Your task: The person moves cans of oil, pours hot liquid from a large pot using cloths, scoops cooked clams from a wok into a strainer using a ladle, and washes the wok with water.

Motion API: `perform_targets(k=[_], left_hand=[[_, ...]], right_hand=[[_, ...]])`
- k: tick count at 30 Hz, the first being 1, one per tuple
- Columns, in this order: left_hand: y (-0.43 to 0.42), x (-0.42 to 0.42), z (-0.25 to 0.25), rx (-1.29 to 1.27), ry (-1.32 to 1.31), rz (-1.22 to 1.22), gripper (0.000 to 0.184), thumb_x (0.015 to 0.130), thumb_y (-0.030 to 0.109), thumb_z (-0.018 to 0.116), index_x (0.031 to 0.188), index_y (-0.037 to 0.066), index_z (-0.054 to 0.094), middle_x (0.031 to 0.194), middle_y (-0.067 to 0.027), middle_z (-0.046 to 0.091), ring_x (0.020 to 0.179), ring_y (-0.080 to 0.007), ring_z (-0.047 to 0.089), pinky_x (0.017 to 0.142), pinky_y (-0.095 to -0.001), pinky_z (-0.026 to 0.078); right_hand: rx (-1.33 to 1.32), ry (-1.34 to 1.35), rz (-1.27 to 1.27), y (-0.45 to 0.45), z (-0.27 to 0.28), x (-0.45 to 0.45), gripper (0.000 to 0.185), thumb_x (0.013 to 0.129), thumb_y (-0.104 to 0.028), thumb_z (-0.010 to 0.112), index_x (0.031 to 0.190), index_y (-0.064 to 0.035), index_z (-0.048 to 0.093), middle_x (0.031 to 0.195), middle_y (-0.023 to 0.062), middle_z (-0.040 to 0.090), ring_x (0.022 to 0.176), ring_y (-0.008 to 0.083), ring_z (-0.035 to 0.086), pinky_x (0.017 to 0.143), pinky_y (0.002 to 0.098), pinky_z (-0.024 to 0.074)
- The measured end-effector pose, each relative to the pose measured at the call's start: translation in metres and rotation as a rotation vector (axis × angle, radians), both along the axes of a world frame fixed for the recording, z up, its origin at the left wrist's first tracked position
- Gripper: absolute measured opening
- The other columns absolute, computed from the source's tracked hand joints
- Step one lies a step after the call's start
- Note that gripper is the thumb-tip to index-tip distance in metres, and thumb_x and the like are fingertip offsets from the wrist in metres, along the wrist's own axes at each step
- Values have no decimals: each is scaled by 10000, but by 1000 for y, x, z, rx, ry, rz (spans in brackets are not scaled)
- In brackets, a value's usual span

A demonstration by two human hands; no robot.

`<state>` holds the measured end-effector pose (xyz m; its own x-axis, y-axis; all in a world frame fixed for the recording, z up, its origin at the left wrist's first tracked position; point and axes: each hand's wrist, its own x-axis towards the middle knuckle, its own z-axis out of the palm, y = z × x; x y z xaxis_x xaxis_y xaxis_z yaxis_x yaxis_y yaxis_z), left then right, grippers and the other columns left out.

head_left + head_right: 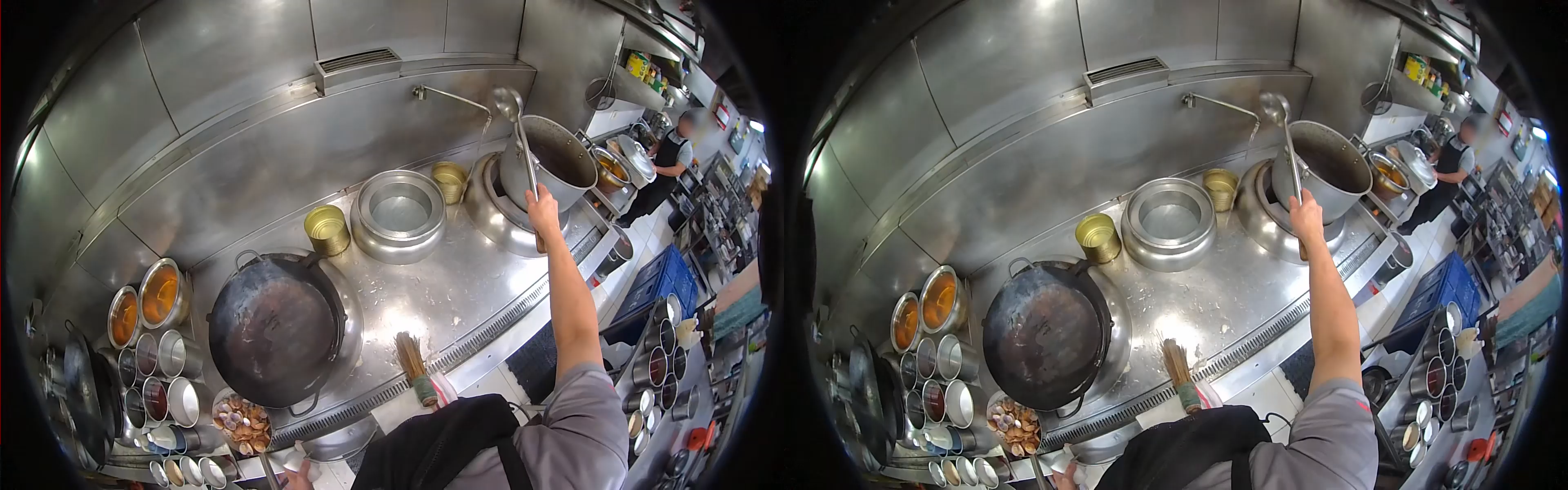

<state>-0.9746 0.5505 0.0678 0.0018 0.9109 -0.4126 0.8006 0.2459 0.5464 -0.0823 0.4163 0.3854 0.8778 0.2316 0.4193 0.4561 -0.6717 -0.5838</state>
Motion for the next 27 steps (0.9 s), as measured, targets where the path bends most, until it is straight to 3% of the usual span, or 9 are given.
perform_targets(k=[5, 7, 8, 11, 12, 18, 22, 25, 27], left_hand=[[-10, -11, 12, -195, 272, -102, 980, 856, 692, 605, 1522, 13, 367, 1384, -256, 536, 1245, -415, 504, 1013, -476, 400], [-7, 1, 42, -242, 280, -141, 1008, 848, 731, 580, 1521, 12, 367, 1381, -255, 543, 1268, -431, 487, 1046, -486, 376], [-4, 19, 69, -256, 237, -84, 1007, 838, 665, 673, 1516, -11, 363, 1360, -266, 560, 1227, -419, 526, 1040, -480, 397], [2, 14, 3, -15, -754, 109, 527, 862, 109, 723, 1352, 65, 535, 1187, -67, 651, 1048, -201, 637, 856, -319, 522], [5, 17, 7, -42, -715, 196, 648, 770, -75, 674, 1387, 27, 505, 1205, -90, 650, 1074, -219, 630, 968, -363, 493], [7, 13, 7, 14, -665, 179, 753, 767, -71, 741, 1438, -22, 404, 1331, -165, 565, 1191, -267, 582, 1029, -358, 457], [-1, 12, -1, 140, -441, 213, 681, 801, 5, 761, 1401, 4, 439, 1232, -126, 616, 1091, -238, 614, 972, -364, 490], [-8, 15, 7, 162, -443, 312, 697, 826, 2, 751, 1436, -8, 414, 1323, -170, 567, 1196, -242, 572, 1025, -360, 457], [-11, 18, 26, 107, -43, 222, 862, 825, 363, 766, 1484, -32, 376, 1350, -242, 559, 1203, -352, 558, 1033, -438, 432]], right_hand=[[26, 257, 40, 16, -1, -32, 485, 957, -294, 609, 1313, 33, 565, 1086, 327, 674, 971, 467, 682, 833, 499, 555], [40, 148, 70, 15, -31, -20, 474, 960, -289, 615, 1312, 24, 571, 938, 306, 691, 742, 406, 712, 633, 470, 569], [57, 185, 78, 17, -24, -34, 470, 961, -288, 615, 1311, 22, 572, 899, 297, 692, 685, 391, 707, 592, 466, 563], [73, 200, 96, 17, -22, -45, 470, 965, -290, 613, 1315, 20, 571, 812, 270, 687, 581, 361, 687, 527, 456, 547], [72, 193, 100, 16, -25, -47, 471, 966, -291, 612, 1317, 20, 570, 788, 261, 684, 557, 354, 680, 515, 453, 542], [83, 238, 114, 18, -25, -62, 466, 971, -287, 607, 1332, 6, 573, 848, 272, 700, 644, 402, 697, 554, 476, 543], [18, -68, 126, 6, -66, -38, 468, 978, -264, 599, 1364, -6, 543, 912, 323, 681, 756, 487, 678, 615, 529, 523], [69, -184, 84, 17, -78, -75, 479, 984, -248, 598, 1388, -6, 512, 919, 350, 658, 791, 512, 663, 634, 549, 508], [110, -160, 46, 21, -106, -92, 487, 987, -242, 600, 1398, -2, 495, 896, 355, 650, 779, 505, 665, 627, 549, 504]])
